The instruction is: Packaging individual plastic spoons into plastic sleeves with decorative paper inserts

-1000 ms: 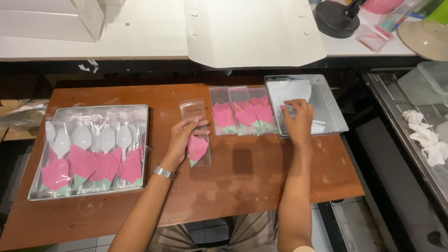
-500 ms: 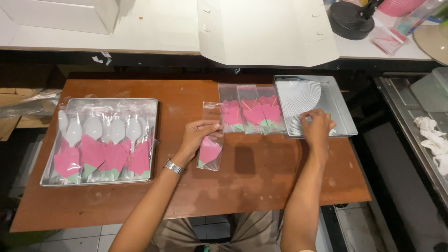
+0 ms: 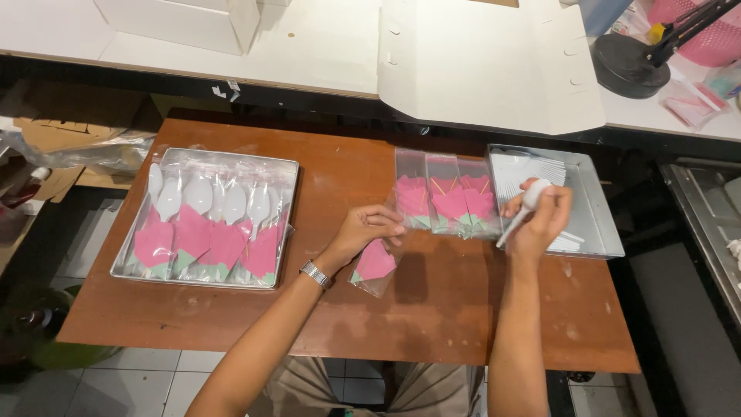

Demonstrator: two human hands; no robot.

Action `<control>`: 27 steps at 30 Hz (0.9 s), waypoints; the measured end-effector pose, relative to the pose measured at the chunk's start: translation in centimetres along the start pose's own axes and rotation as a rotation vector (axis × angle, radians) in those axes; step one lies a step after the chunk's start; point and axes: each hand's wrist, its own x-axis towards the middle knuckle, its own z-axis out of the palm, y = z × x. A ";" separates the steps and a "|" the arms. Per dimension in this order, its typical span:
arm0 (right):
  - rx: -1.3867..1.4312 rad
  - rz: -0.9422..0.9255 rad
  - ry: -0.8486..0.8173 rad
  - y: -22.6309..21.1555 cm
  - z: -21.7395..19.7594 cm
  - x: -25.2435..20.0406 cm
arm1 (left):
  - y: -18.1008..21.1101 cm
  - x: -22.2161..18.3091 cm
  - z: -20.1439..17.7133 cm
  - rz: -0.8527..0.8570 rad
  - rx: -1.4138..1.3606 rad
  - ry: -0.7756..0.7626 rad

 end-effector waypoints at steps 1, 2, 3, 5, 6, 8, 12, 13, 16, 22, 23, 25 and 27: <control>0.132 0.165 -0.060 0.6 0.6 -0.3 | 0.3 -0.1 0.1 -0.014 -0.001 -0.028; 0.262 0.330 -0.118 1.2 1.1 -0.7 | 0.5 -0.3 0.3 -0.030 -0.003 -0.058; 0.264 0.331 -0.117 1.0 1.8 -1.1 | 0.3 -0.2 0.3 -0.032 -0.002 -0.057; 0.356 0.459 -0.195 0.6 3.3 -1.8 | -0.2 0.0 0.3 -0.087 -0.069 -0.111; 0.357 0.459 -0.195 1.0 3.3 -2.2 | -0.7 0.3 0.0 -0.087 -0.068 -0.111; 0.429 0.482 -0.243 1.7 3.4 -3.1 | -1.7 0.8 -0.6 -0.172 -0.241 -0.165; 0.400 0.509 -0.251 -0.2 4.6 -3.4 | -2.7 1.6 -1.7 -0.189 -0.418 -0.278; 0.373 0.530 -0.243 0.0 4.5 -3.4 | -2.4 1.5 -1.6 -0.156 -0.460 -0.303; 0.350 0.541 -0.247 1.3 3.9 -3.6 | -2.8 1.7 -2.0 -0.048 -0.540 -0.392; 0.361 0.557 -0.239 0.4 4.4 -3.5 | -2.5 2.0 -2.7 -0.121 -0.495 -0.205; 0.355 0.580 -0.222 0.1 4.5 -3.4 | -3.0 2.4 -3.2 -0.214 -0.493 -0.155; 0.339 0.570 -0.215 0.8 4.1 -3.3 | -2.2 2.3 -2.7 -0.155 -0.536 -0.162; 0.325 0.560 -0.208 1.4 3.8 -3.2 | -0.8 1.7 -2.1 -0.096 -0.579 -0.168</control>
